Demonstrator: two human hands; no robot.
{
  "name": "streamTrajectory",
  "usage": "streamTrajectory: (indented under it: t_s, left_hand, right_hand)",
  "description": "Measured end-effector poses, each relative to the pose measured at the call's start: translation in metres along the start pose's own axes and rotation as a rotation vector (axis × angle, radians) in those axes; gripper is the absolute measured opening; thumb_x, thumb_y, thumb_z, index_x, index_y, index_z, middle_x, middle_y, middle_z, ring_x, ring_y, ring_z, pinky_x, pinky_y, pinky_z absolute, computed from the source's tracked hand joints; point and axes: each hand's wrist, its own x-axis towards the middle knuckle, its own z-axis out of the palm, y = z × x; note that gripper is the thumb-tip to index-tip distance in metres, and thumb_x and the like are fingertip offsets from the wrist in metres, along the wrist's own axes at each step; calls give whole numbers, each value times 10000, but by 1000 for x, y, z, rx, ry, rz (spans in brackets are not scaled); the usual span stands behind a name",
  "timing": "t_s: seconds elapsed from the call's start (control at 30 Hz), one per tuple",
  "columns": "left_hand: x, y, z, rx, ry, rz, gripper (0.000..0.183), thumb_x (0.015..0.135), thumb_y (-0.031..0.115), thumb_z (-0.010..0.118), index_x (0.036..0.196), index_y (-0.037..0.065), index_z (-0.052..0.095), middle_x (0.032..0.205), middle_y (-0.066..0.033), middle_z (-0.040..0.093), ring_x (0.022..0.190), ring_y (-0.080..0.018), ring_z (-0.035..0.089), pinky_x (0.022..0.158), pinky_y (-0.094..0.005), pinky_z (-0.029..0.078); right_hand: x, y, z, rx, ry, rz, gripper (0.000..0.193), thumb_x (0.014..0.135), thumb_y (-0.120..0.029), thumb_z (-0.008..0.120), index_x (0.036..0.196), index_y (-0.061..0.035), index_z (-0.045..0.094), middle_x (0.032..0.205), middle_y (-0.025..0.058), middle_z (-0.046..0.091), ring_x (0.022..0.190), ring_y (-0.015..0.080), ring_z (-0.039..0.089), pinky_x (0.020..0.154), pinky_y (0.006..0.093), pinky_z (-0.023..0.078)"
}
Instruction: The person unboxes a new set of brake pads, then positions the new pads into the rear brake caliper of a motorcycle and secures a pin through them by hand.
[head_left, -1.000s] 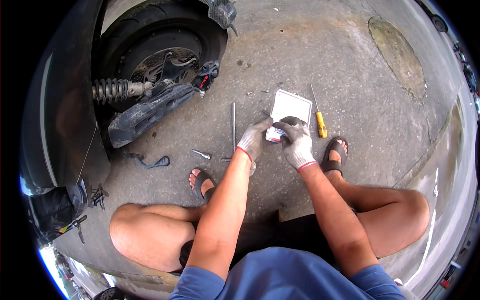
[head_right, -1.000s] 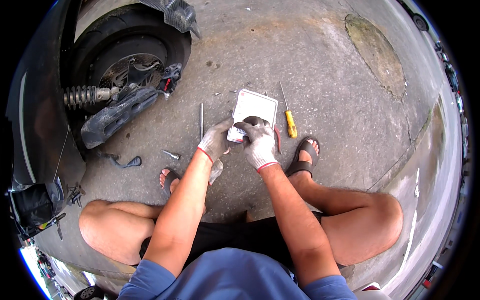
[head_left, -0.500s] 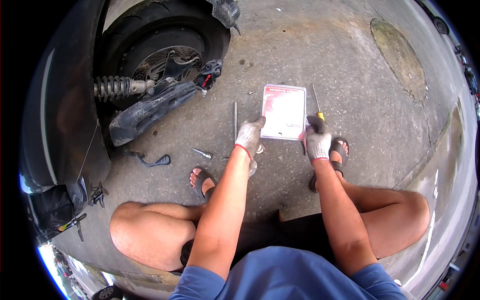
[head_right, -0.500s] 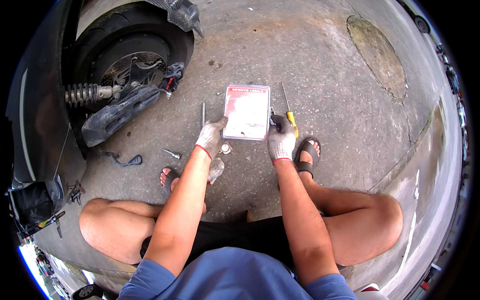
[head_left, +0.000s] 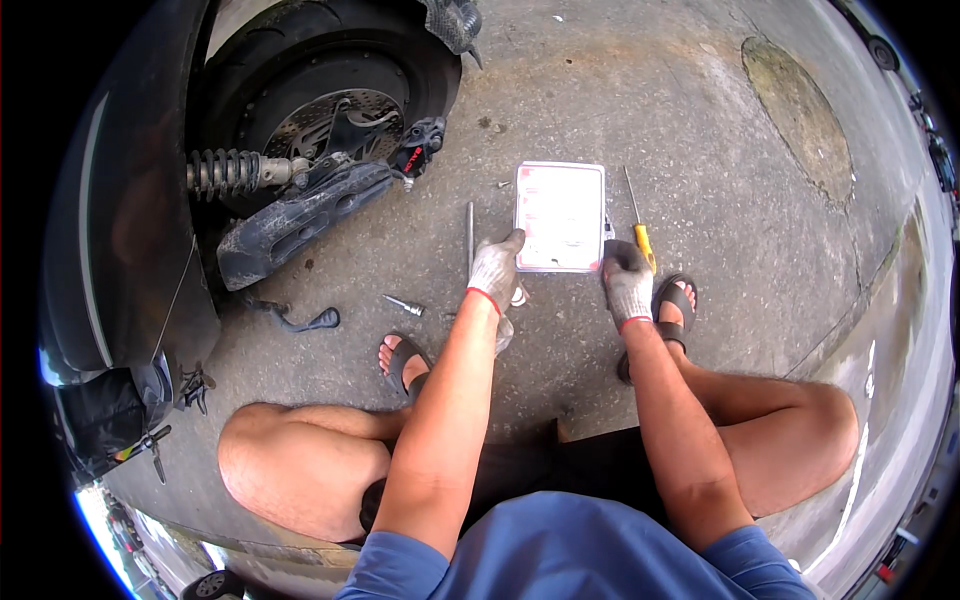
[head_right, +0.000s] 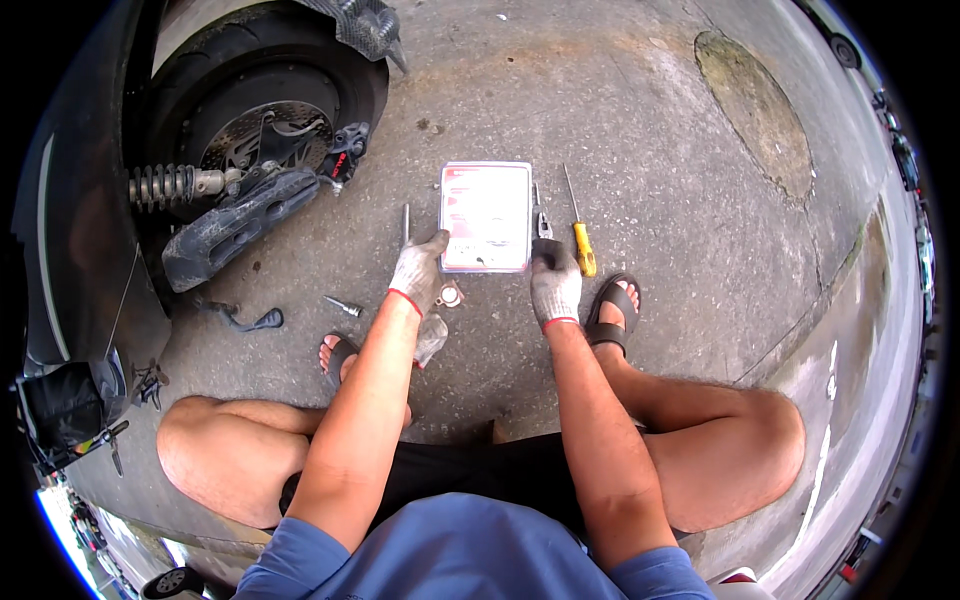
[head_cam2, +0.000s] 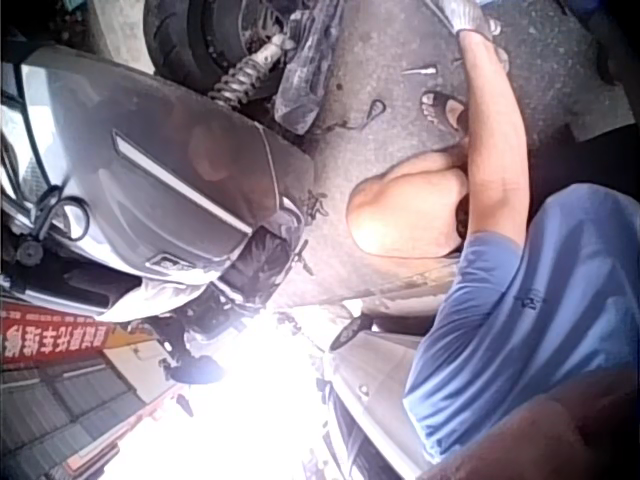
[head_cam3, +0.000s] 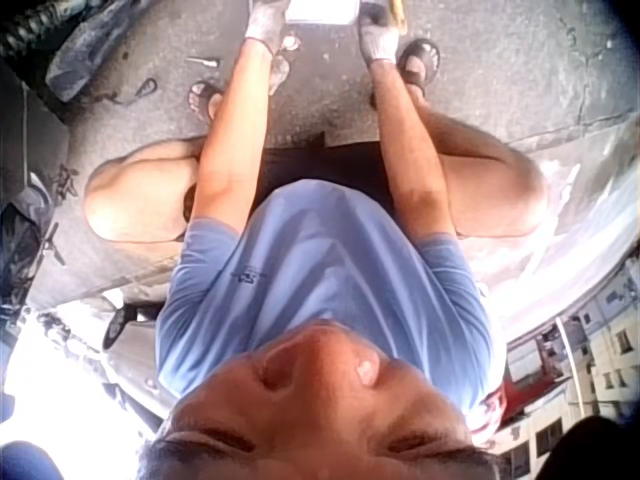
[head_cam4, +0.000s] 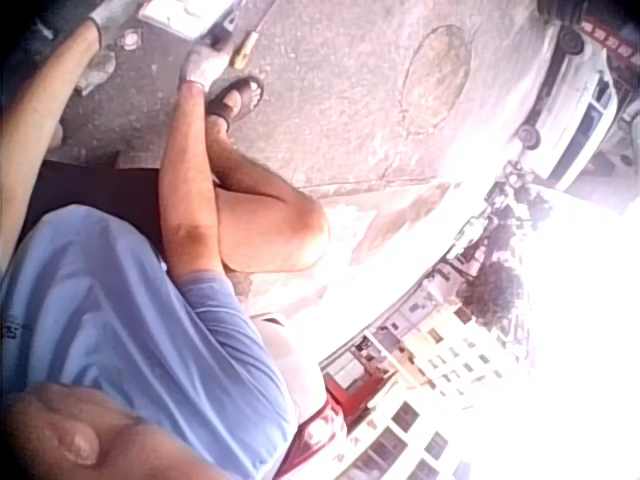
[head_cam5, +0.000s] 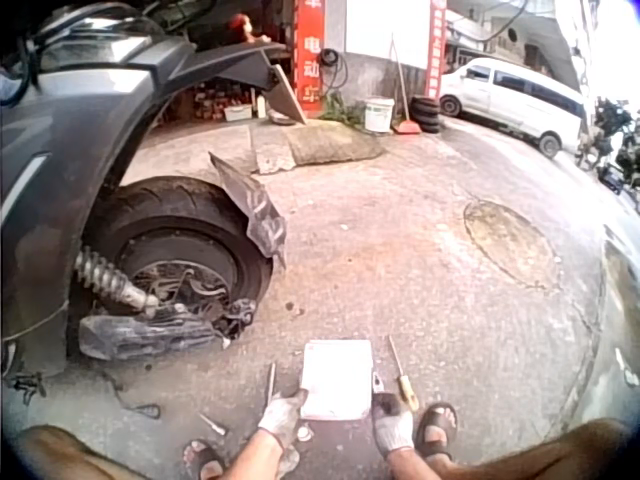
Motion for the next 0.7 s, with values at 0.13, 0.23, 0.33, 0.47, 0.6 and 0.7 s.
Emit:
streamTrajectory:
  t_s: [0.13,0.23,0.33,0.47,0.6,0.7]
  left_hand:
    - [6,-4,-5,18,8,8,346,961,158,553,1229,-60,576,1124,-148,659,1007,-249,641,866,-404,486]
    - [9,-9,-10,146,18,127,526,885,273,658,1214,-121,543,1138,-246,627,1013,-349,606,705,-501,509]
    - [4,-9,-4,363,-1,244,529,887,275,638,1245,-102,542,1133,-251,636,992,-362,621,699,-479,521]
    - [-27,12,23,630,50,49,474,909,238,563,1259,-81,572,1119,-209,676,1001,-285,650,906,-349,476]
    - [-17,2,12,736,-29,141,419,896,262,557,1180,-35,638,1032,-202,695,925,-244,652,785,-358,503]
    - [-16,-8,15,760,20,203,341,901,252,537,1041,-26,677,969,-260,685,919,-381,664,798,-424,492]
  right_hand:
    - [-9,-15,0,-39,-26,-48,233,840,-38,605,1063,-48,672,976,155,696,885,249,679,799,332,523]
    - [-18,-44,1,-285,-21,-103,334,799,-68,662,1132,-72,647,1063,159,651,954,301,648,856,382,513]
    - [-18,-56,2,-563,-195,-251,456,772,-136,711,1214,-101,606,1171,158,603,1085,341,581,978,431,446]
    - [-12,-62,1,-747,-399,-298,466,779,-199,724,1211,-80,593,1203,173,602,1109,338,595,941,426,469]
    - [-10,-71,8,-884,-657,-374,486,809,-252,696,1240,-77,552,1177,198,615,1068,343,627,895,456,495]
    - [-10,-69,11,-919,-737,-361,466,820,-255,679,1219,-60,538,1139,208,628,1023,354,649,861,478,510]
